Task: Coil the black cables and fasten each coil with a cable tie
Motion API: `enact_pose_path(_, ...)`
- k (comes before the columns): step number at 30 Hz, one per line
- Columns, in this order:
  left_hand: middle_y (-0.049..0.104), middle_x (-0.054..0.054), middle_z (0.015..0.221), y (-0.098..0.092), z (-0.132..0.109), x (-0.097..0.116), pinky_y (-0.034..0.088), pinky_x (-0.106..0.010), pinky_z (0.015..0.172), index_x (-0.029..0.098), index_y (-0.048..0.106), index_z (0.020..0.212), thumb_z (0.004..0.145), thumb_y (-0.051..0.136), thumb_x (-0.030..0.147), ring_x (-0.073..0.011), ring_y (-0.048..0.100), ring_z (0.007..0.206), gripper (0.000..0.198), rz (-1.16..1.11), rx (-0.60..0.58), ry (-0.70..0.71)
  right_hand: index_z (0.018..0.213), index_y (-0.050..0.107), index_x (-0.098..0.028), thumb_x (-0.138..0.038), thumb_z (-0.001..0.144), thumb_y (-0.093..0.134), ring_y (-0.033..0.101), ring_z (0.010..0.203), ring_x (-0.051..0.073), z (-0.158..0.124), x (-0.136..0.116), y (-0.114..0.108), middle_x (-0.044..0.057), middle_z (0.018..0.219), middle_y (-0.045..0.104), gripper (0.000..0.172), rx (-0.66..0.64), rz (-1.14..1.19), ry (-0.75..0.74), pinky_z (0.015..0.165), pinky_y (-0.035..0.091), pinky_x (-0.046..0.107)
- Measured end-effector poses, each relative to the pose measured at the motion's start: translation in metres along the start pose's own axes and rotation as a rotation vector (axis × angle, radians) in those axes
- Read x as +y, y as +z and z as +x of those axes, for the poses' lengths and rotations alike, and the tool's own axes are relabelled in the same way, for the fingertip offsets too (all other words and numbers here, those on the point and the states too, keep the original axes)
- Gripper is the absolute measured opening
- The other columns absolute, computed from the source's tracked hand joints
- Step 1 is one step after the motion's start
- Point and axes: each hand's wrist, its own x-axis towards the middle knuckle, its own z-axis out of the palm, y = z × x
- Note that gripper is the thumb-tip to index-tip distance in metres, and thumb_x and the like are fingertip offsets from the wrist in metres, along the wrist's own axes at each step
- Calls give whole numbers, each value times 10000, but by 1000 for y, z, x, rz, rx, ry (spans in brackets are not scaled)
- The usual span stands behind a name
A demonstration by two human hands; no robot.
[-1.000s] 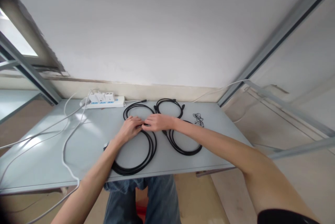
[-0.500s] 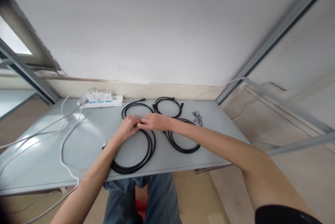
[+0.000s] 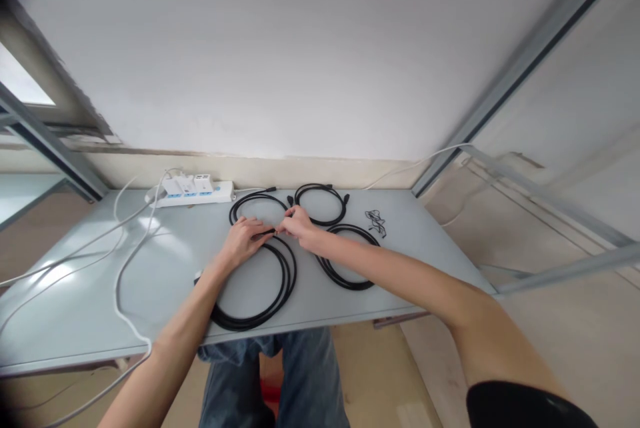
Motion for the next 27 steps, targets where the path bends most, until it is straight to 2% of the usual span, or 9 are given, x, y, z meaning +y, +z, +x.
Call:
enact_pose_path(2, 688, -38, 802, 2, -1, 0, 339, -338, 757, 244, 743, 1036, 1038, 483, 416, -201, 596, 838, 312, 15, 2, 15, 962, 427, -227, -85, 698, 679, 541, 493, 122, 1, 1, -2, -16, 645, 652, 392, -42, 14, 65, 398, 315, 202)
enact_pose_path(5, 693, -40, 813, 3, -1, 1, 341, -339, 756, 238, 740, 1027, 1036, 489, 412, -201, 599, 837, 306, 14, 9, 18, 972, 434, -224, -176, 775, 695, 606, 571, 141, -2, 4, -8, -4, 700, 675, 331, -122, -30, -31, 452, 429, 217)
enact_pose_path(7, 681, -38, 785, 2, -1, 2, 340, -338, 748, 231, 741, 996, 1037, 489, 407, -201, 595, 819, 310, 8, 9, 3, 1036, 448, -221, -242, 820, 702, 639, 645, 157, -7, 7, -12, -17, 732, 662, 334, -129, -159, -251, 553, 515, 258)
enact_pose_path(9, 668, -35, 760, 3, 0, 2, 338, -337, 742, 228, 743, 999, 1034, 498, 409, -202, 593, 810, 307, -5, 17, -20, 1153, 463, -210, -283, 857, 700, 667, 783, 187, -12, 10, -17, 21, 869, 680, 386, -62, -388, -570, 693, 563, 325)
enact_pose_path(12, 661, -31, 757, 4, 0, 2, 338, -337, 744, 228, 742, 1030, 1027, 515, 414, -199, 594, 804, 293, -21, 32, -37, 1308, 475, -186, -239, 935, 630, 619, 1110, 270, -18, 14, -23, 155, 1223, 627, 407, 13, -837, -1055, 929, 528, 445)
enact_pose_path(13, 658, -31, 753, 5, 0, 2, 337, -338, 744, 224, 743, 1006, 1027, 517, 413, -197, 592, 798, 295, -21, 33, -37, 1331, 484, -177, -205, 964, 582, 584, 1175, 287, -19, 15, -25, 181, 1284, 592, 380, 17, -972, -1181, 972, 503, 466)
enact_pose_path(15, 646, -28, 730, 5, 0, 2, 333, -338, 740, 210, 734, 906, 1027, 519, 409, -194, 583, 786, 317, -15, 26, -36, 1343, 504, -158, -136, 1003, 482, 565, 1190, 285, -16, 18, -30, 191, 1266, 591, 341, 6, -1169, -1366, 999, 483, 465)
enact_pose_path(19, 643, -27, 721, 5, 0, 2, 334, -338, 744, 202, 717, 860, 1024, 522, 385, -195, 584, 796, 313, -11, 17, -42, 1302, 550, -152, -110, 1034, 406, 597, 1077, 238, -5, 22, -37, 145, 1113, 640, 307, -12, -1312, -1555, 980, 493, 414)
enact_pose_path(27, 664, -18, 762, 2, 0, 3, 337, -345, 756, 221, 739, 1106, 990, 568, 297, -204, 594, 827, 221, -45, -12, -56, 1221, 585, -191, -139, 1042, 466, 619, 1007, 192, 8, 18, -40, 105, 1025, 660, 221, -113, -1292, -1723, 935, 499, 375)
